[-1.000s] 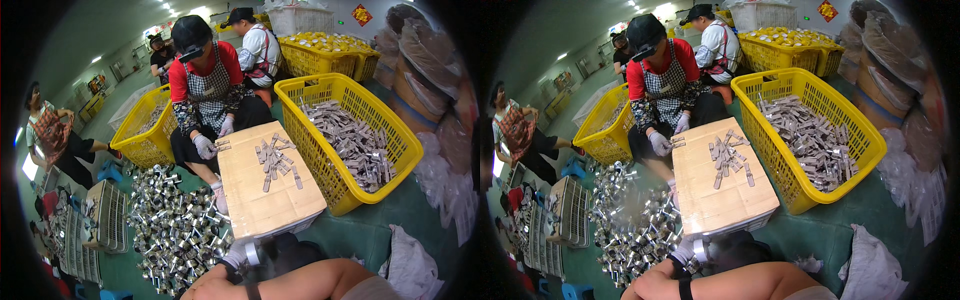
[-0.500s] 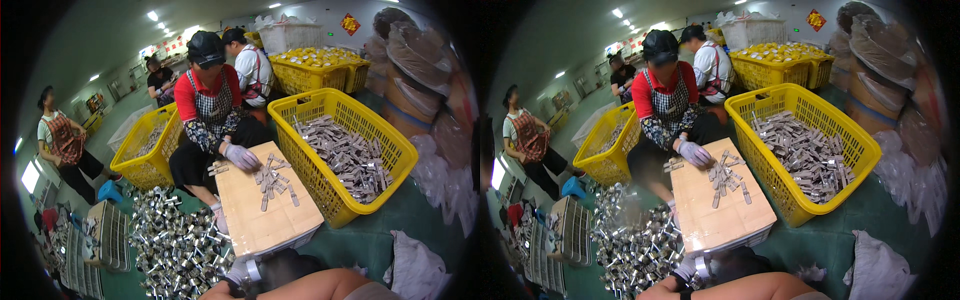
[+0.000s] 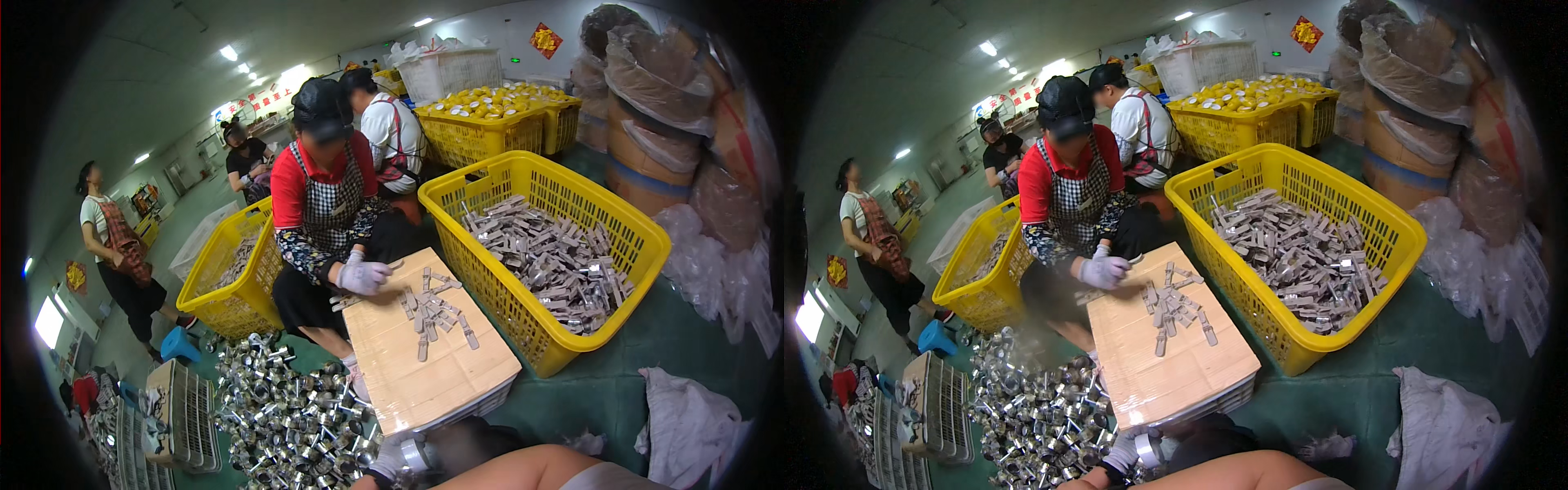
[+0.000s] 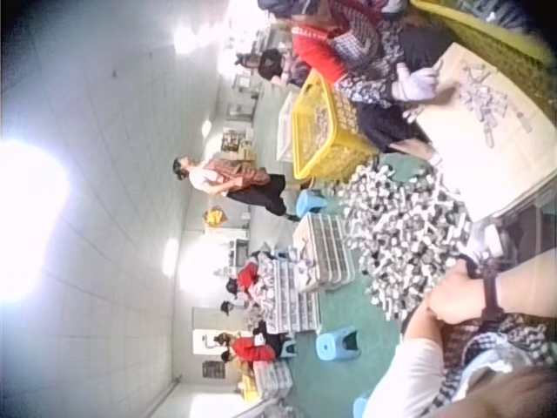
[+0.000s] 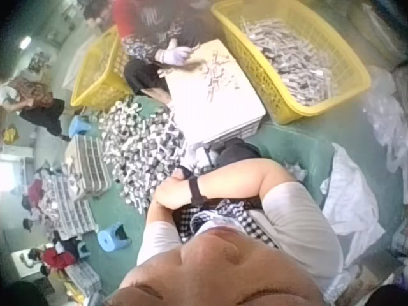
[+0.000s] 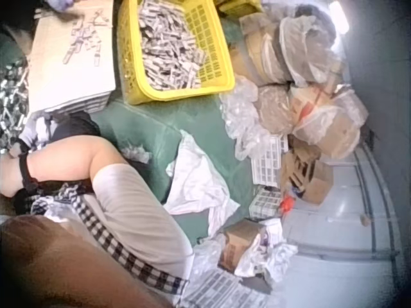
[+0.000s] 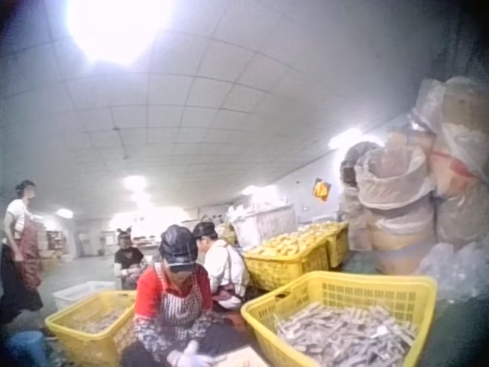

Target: Manually sorting and organizing small metal hardware components into specific arrangements and containers.

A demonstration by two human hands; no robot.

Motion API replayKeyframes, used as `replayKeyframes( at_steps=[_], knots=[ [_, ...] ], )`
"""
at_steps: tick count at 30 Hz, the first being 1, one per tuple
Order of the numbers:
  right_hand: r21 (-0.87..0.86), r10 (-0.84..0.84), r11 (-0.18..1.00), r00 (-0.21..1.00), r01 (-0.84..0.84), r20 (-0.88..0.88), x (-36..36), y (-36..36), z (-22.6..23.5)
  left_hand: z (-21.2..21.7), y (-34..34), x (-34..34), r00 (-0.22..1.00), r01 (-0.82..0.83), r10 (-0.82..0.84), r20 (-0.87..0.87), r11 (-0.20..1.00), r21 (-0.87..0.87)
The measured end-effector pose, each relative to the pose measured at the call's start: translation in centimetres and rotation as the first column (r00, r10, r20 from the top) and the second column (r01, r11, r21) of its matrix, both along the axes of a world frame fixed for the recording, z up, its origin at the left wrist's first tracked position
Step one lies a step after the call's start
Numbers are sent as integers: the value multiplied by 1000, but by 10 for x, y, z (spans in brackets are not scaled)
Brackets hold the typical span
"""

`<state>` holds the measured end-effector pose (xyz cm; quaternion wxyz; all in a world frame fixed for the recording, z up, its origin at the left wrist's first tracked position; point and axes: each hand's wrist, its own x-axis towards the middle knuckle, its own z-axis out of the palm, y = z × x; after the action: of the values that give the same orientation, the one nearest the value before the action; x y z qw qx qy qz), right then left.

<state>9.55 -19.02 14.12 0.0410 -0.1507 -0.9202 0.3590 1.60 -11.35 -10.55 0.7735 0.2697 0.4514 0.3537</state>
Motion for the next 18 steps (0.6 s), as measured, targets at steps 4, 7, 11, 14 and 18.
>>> replayKeyframes(
  at_steps=[4,7,11,14,18],
  knots=[
    [19,-21,1000,1000,21,13,0,0,-1,4,-1,3,1000,25,-24,-21,998,59],
    [35,-5,999,999,4,38,0,5,0,8,-1,2,999,32,-29,-40,997,76],
    [117,24,993,997,-32,69,0,8,7,18,4,8,993,6,3,-117,997,75],
    [70,56,996,993,-63,104,-2,5,12,21,2,8,990,-33,41,-138,998,54],
    [70,59,995,987,-70,148,-1,10,15,20,1,11,991,-74,68,-116,996,-52]
  ],
)
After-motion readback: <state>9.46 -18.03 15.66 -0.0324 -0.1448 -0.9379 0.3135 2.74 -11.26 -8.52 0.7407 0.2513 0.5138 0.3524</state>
